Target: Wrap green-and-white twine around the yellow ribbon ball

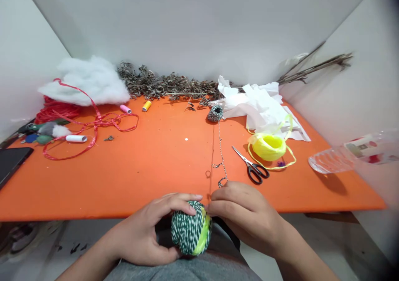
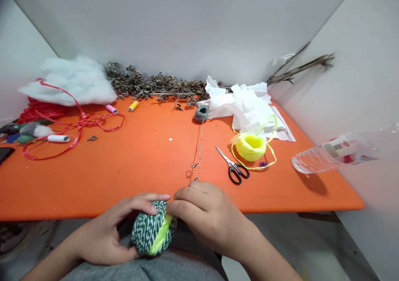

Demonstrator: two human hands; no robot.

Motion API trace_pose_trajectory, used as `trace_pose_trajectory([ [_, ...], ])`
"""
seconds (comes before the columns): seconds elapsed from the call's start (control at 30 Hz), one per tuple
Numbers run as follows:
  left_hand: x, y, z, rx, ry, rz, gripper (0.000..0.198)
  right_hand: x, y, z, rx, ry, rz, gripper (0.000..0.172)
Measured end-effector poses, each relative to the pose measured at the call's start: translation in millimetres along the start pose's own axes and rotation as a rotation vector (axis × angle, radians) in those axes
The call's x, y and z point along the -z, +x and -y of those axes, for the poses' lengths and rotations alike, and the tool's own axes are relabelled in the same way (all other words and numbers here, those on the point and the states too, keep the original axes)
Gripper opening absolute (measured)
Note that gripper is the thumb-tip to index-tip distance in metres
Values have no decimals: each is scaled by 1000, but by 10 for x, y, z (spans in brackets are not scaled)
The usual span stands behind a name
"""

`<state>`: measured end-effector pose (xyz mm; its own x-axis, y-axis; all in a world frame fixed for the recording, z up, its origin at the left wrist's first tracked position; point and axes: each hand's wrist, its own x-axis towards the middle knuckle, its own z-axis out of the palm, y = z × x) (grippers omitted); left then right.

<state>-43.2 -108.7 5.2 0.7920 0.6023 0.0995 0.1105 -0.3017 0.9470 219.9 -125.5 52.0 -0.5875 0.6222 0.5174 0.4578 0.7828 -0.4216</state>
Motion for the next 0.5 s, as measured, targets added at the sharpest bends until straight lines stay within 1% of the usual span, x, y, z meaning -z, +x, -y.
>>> trace_pose_trajectory([
  [0.23,31,-2,-19,-57,32,32,69,-23,20,-41,-4,135,-3,25],
  [0.33,56,21,-43,-150,27,21,72,-19,31,-52,-33,241,-3,23],
  [0.43,88,31,-81,-238,36,35,78,-30,34,-62,-54,345,-5,18],
  [0.5,110,21,-100,-258,107,44,74,-47,34,-67,-63,384,-12,17],
])
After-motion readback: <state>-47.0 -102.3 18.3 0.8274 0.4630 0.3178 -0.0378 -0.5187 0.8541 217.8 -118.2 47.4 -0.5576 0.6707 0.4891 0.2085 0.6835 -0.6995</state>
